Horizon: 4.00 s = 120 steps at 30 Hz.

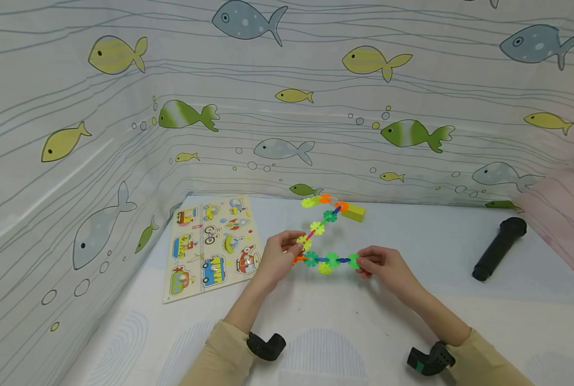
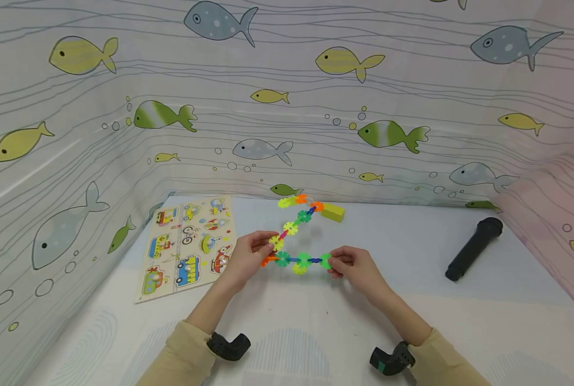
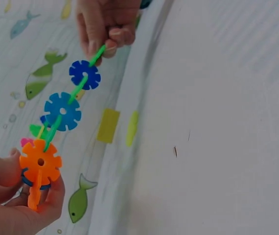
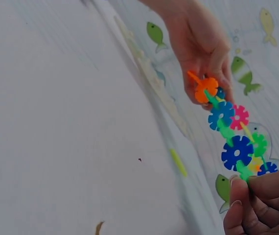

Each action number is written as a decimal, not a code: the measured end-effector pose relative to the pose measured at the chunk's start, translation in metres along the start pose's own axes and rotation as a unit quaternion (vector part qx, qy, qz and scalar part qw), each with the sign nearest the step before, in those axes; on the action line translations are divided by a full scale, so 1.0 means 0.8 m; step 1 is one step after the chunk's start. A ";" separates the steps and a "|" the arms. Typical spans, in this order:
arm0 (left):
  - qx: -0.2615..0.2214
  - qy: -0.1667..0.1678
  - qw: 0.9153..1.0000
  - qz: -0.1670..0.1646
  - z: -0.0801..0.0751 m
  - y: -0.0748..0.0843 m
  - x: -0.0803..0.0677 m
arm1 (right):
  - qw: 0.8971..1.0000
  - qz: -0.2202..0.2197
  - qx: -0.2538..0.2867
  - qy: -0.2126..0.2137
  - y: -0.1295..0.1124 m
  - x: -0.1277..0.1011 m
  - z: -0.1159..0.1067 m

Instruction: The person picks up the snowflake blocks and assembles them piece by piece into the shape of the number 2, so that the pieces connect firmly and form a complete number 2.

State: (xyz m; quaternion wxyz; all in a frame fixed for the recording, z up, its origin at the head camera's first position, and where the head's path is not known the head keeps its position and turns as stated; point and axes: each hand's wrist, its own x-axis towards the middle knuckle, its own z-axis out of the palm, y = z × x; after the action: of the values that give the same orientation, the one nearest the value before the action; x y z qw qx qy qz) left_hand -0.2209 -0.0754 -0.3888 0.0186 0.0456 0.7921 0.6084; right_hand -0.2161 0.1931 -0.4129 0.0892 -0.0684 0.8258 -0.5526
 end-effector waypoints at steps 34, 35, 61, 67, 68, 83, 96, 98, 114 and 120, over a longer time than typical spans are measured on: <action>0.015 0.023 1.000 0.014 0.007 0.001 -0.002 | 0.997 -0.014 0.081 0.000 0.007 -0.002 0.004; 0.015 0.022 1.000 0.014 0.007 0.001 -0.002 | 0.997 -0.015 0.078 0.001 0.007 -0.002 0.004; 0.019 0.006 1.000 0.003 0.006 0.002 -0.002 | 0.997 0.017 0.069 0.029 0.001 -0.004 0.012; 0.014 0.003 1.000 0.009 0.003 0.002 -0.002 | 0.997 0.015 0.068 0.019 0.005 -0.002 0.011; 0.014 0.003 1.000 0.009 0.002 0.002 -0.002 | 0.997 0.016 0.068 0.018 0.005 -0.002 0.011; 0.013 0.007 1.000 -0.009 -0.006 0.011 -0.003 | 0.997 0.026 0.070 0.016 0.003 -0.002 0.013; 0.014 -0.002 1.000 -0.008 -0.025 0.013 0.000 | 0.998 0.012 0.059 0.014 0.009 0.002 0.014; 0.014 -0.003 1.000 -0.005 -0.029 0.014 0.000 | 0.999 0.007 0.031 0.011 0.010 0.005 0.017; -0.009 -0.003 1.000 -0.029 -0.061 0.018 0.003 | 0.992 -0.030 -0.121 -0.029 0.006 0.048 0.054; -0.019 -0.008 0.999 -0.033 -0.064 0.017 0.004 | 0.984 -0.029 -0.174 -0.025 0.006 0.048 0.062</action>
State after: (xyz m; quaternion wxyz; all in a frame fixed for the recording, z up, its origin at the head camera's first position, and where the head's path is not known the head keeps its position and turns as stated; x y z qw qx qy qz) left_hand -0.2280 -0.1206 -0.3626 0.0462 0.0243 0.7814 0.6219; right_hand -0.2424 0.1418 -0.4388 0.0808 -0.1208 0.9046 -0.4007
